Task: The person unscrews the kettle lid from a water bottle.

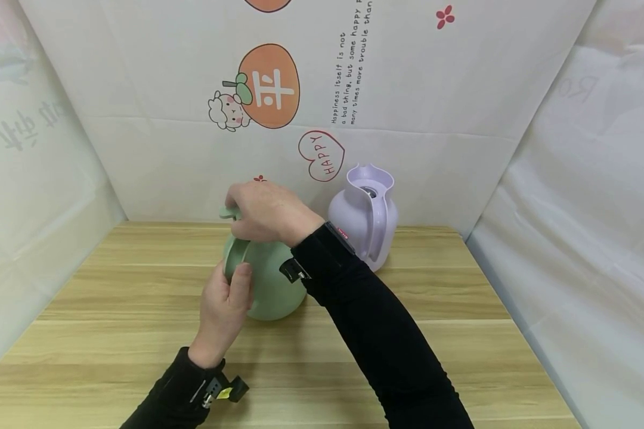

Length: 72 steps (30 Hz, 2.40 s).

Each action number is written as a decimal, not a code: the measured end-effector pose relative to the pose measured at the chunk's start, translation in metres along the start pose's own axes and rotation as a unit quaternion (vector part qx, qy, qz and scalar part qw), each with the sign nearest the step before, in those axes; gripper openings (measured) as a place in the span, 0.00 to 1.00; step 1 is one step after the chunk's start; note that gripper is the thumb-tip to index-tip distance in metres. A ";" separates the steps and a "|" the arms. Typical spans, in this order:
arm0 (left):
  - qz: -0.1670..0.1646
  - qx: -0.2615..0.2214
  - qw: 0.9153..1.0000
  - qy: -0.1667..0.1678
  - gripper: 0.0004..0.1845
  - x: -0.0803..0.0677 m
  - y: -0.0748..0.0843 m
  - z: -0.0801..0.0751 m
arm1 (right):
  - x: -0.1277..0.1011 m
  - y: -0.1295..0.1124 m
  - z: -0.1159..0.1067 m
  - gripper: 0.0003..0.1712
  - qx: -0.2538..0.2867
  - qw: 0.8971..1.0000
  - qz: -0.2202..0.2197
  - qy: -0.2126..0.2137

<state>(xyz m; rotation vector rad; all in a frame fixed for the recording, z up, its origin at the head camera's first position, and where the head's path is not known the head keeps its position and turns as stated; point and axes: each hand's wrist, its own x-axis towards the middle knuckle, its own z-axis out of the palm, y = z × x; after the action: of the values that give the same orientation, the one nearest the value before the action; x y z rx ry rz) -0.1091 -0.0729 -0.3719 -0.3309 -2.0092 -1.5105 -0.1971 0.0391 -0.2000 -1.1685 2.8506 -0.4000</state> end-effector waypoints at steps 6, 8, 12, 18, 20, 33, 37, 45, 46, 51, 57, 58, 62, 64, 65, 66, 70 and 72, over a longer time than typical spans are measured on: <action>0.000 -0.001 1.000 -0.001 0.11 -0.001 0.000 0.000 | -0.002 0.000 -0.001 0.23 0.008 1.000 0.000 -0.004; 0.000 -0.001 1.000 0.000 0.11 -0.001 -0.001 0.000 | -0.003 0.000 -0.002 0.23 0.008 1.000 0.000 -0.005; 0.001 -0.003 1.000 0.002 0.12 -0.001 -0.001 0.000 | -0.004 0.000 -0.003 0.23 0.009 1.000 0.002 -0.009; 0.003 -0.002 1.000 0.004 0.13 -0.001 -0.001 0.000 | -0.005 0.001 -0.005 0.23 0.012 1.000 0.000 -0.019; 0.001 -0.002 1.000 0.004 0.13 -0.001 -0.001 0.000 | -0.006 0.001 -0.006 0.25 0.009 1.000 0.000 -0.024; 0.011 -0.001 1.000 0.007 0.14 0.000 -0.001 0.001 | -0.004 -0.020 0.000 0.29 -0.092 0.979 0.171 0.067; 0.000 -0.003 1.000 0.006 0.13 0.000 -0.001 0.001 | -0.001 -0.027 0.007 0.35 -0.136 0.963 0.225 0.066; -0.002 -0.004 1.000 0.007 0.12 0.000 -0.001 0.001 | 0.001 -0.025 0.004 0.33 -0.158 0.964 0.209 0.034; -0.001 -0.004 1.000 0.007 0.12 0.000 -0.001 0.001 | 0.001 -0.025 0.003 0.33 -0.155 0.965 0.209 0.029; -0.001 -0.001 1.000 0.007 0.12 -0.001 -0.002 0.001 | 0.002 -0.023 0.001 0.34 -0.148 0.970 0.194 0.011; 0.006 -0.002 1.000 0.005 0.12 -0.001 -0.001 0.001 | 0.002 -0.021 0.001 0.26 -0.144 0.975 0.169 0.023; 0.007 -0.002 1.000 0.005 0.13 -0.001 0.000 0.001 | 0.002 -0.021 0.001 0.25 -0.141 0.976 0.167 0.027; 0.008 -0.001 1.000 0.005 0.12 -0.001 0.000 0.002 | 0.002 -0.019 0.002 0.26 -0.125 0.978 0.160 0.037; 0.009 0.000 1.000 0.005 0.12 -0.001 0.000 0.002 | 0.002 -0.018 0.003 0.25 -0.120 0.980 0.156 0.039; 0.009 0.000 1.000 0.005 0.12 -0.002 0.000 0.002 | 0.002 -0.017 0.003 0.24 -0.119 0.980 0.154 0.040; 0.010 0.000 1.000 0.005 0.12 -0.002 0.000 0.002 | 0.003 -0.017 0.003 0.23 -0.118 0.981 0.152 0.039; 0.012 0.001 1.000 0.005 0.12 -0.001 -0.001 0.002 | 0.003 -0.014 0.002 0.18 -0.112 0.983 0.140 0.041; 0.012 0.001 1.000 0.004 0.12 -0.001 -0.001 0.002 | 0.003 -0.013 0.001 0.16 -0.104 0.985 0.128 0.044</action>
<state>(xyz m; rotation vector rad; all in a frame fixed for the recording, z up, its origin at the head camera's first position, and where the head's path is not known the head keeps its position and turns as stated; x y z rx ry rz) -0.1094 -0.0709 -0.3736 -0.3459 -1.9936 -1.4936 -0.1902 0.0277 -0.1979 -0.8076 3.1278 -0.1474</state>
